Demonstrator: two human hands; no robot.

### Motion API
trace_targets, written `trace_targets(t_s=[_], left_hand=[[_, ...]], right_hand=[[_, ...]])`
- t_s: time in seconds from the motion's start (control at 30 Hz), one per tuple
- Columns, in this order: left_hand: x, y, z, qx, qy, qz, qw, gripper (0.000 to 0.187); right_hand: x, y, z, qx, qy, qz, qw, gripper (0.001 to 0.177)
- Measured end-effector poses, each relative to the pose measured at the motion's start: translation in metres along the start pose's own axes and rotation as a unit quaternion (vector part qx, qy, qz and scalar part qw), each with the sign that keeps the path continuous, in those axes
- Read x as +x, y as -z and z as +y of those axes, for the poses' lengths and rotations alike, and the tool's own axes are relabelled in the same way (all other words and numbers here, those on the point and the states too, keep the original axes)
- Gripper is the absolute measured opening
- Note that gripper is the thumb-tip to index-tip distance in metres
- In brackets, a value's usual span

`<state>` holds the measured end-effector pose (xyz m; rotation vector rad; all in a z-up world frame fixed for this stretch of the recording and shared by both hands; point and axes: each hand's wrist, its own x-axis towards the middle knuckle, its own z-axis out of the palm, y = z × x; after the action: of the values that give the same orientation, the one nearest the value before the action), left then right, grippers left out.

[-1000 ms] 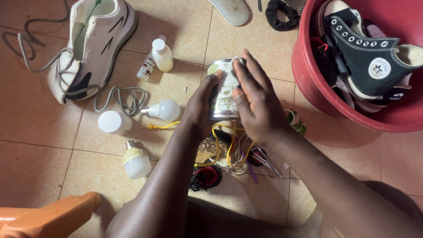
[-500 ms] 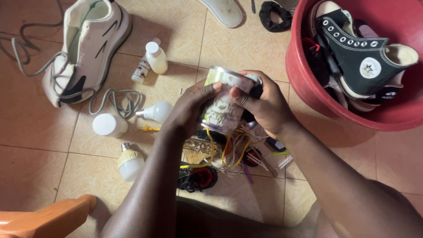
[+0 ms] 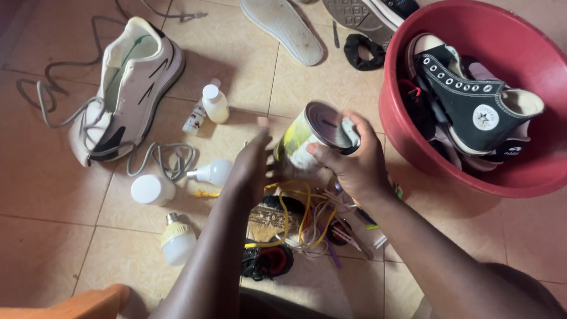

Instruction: Cleaning and wiping down various household items and shoes with a cloth.

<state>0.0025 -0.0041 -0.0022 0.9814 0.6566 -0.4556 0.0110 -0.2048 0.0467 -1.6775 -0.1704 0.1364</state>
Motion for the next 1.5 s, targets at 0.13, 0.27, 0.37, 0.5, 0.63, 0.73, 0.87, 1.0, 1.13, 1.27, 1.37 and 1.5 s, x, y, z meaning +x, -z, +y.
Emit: trace_targets(t_s=[0.13, 0.27, 0.37, 0.5, 0.63, 0.73, 0.87, 1.0, 1.13, 1.27, 1.37, 1.5], left_hand=[[-0.032, -0.017, 0.011, -0.089, 0.047, -0.059, 0.993, 0.091], [-0.022, -0.005, 0.003, -0.251, -0.087, -0.220, 0.939, 0.081], [-0.009, 0.001, -0.003, -0.245, -0.135, -0.190, 0.941, 0.071], [-0.007, 0.005, -0.001, -0.282, -0.081, -0.128, 0.947, 0.063], [-0.009, 0.005, 0.003, -0.267, -0.038, -0.063, 0.961, 0.063], [-0.007, 0.006, 0.001, -0.286, -0.048, -0.112, 0.950, 0.062], [-0.003, 0.006, -0.001, -0.258, -0.036, -0.074, 0.963, 0.061], [0.000, 0.004, -0.001, -0.241, -0.027, -0.061, 0.968, 0.063], [0.004, -0.001, -0.006, -0.283, -0.006, -0.102, 0.954, 0.071], [0.047, 0.032, -0.032, -0.311, -0.051, -0.148, 0.937, 0.057], [0.032, 0.030, -0.019, -0.289, -0.067, -0.120, 0.947, 0.052], [0.011, 0.013, -0.007, -0.206, -0.037, -0.048, 0.977, 0.055]], right_hand=[[-0.012, -0.023, -0.012, -0.107, 0.103, 0.024, 0.989, 0.088], [-0.020, -0.031, -0.019, -0.137, 0.130, -0.005, 0.982, 0.093], [-0.022, -0.033, -0.021, -0.156, 0.149, -0.036, 0.976, 0.095], [-0.020, -0.029, -0.018, -0.187, 0.141, -0.084, 0.968, 0.088], [-0.013, -0.015, -0.026, -0.183, 0.121, -0.089, 0.971, 0.074], [-0.002, -0.011, -0.027, -0.215, 0.184, -0.085, 0.955, 0.059], [0.007, -0.012, -0.035, -0.314, 0.284, -0.038, 0.905, 0.039], [0.010, -0.010, -0.042, -0.342, 0.282, -0.020, 0.896, 0.032], [0.001, -0.027, -0.037, -0.354, 0.295, -0.023, 0.887, 0.034], [-0.012, -0.042, -0.035, -0.398, 0.341, -0.070, 0.849, 0.042], [-0.019, -0.046, -0.035, -0.392, 0.332, -0.100, 0.852, 0.046], [-0.024, -0.041, -0.040, -0.358, 0.309, -0.092, 0.877, 0.047]])
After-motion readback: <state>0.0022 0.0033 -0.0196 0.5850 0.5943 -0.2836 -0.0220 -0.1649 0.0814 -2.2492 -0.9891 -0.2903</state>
